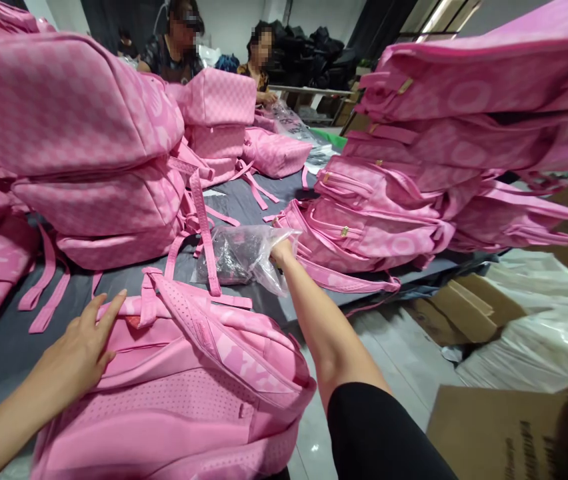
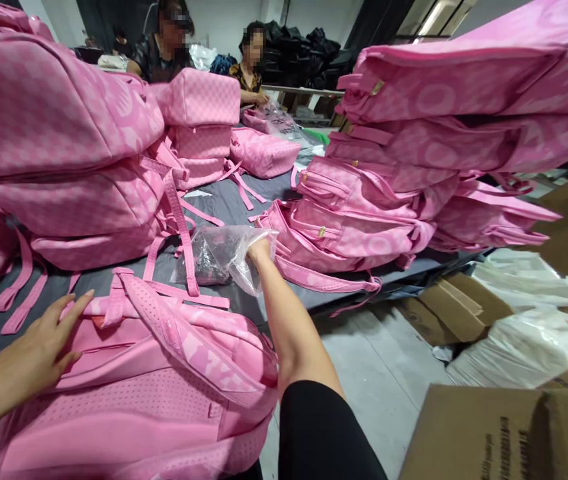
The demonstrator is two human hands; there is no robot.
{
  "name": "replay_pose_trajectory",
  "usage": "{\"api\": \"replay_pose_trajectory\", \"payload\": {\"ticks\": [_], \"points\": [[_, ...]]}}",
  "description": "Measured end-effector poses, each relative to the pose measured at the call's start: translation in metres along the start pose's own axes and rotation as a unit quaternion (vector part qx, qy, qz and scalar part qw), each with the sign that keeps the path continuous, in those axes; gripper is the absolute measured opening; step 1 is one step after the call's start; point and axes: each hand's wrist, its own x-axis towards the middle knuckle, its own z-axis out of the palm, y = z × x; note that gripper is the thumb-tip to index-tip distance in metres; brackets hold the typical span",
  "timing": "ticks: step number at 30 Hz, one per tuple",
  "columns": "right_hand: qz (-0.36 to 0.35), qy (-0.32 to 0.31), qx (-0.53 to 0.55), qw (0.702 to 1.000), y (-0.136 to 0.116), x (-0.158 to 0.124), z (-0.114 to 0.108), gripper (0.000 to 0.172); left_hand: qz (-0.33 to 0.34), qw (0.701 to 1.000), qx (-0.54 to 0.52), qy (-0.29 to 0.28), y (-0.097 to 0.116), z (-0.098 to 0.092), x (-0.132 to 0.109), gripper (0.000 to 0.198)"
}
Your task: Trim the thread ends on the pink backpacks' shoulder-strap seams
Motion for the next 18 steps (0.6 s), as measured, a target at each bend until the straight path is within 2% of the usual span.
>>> {"api": "replay_pose_trajectory", "payload": {"ticks": [3,8,12,14,16,18], "points": [[0.007,0.004,-0.043,0.999,0.000,-0.009,-0.016,0.029,-0.003,1.000,0.000,-0.010,0.002,-0.002,0.000,0.080],[-0.022,0.054,-0.072,0.996,0.008,-0.038,-0.059,0.022,-0.003,1.000,-0.007,-0.015,0.003,-0.007,0.002,0.080],[-0.071,0.111,-0.034,0.991,0.011,-0.088,-0.088,0.016,0.002,0.998,-0.051,-0.031,-0.005,-0.007,0.002,0.083],[-0.099,0.111,0.000,0.989,0.008,-0.118,-0.094,0.011,0.000,0.995,-0.092,-0.035,-0.007,-0.010,0.001,0.083],[-0.143,0.085,0.044,0.985,0.004,-0.142,-0.097,0.016,-0.006,0.992,-0.124,-0.017,-0.002,-0.019,0.000,0.080],[-0.167,0.075,0.073,0.980,0.000,-0.151,-0.096,0.018,-0.015,0.990,-0.133,0.035,0.010,-0.032,0.000,0.074]]}}
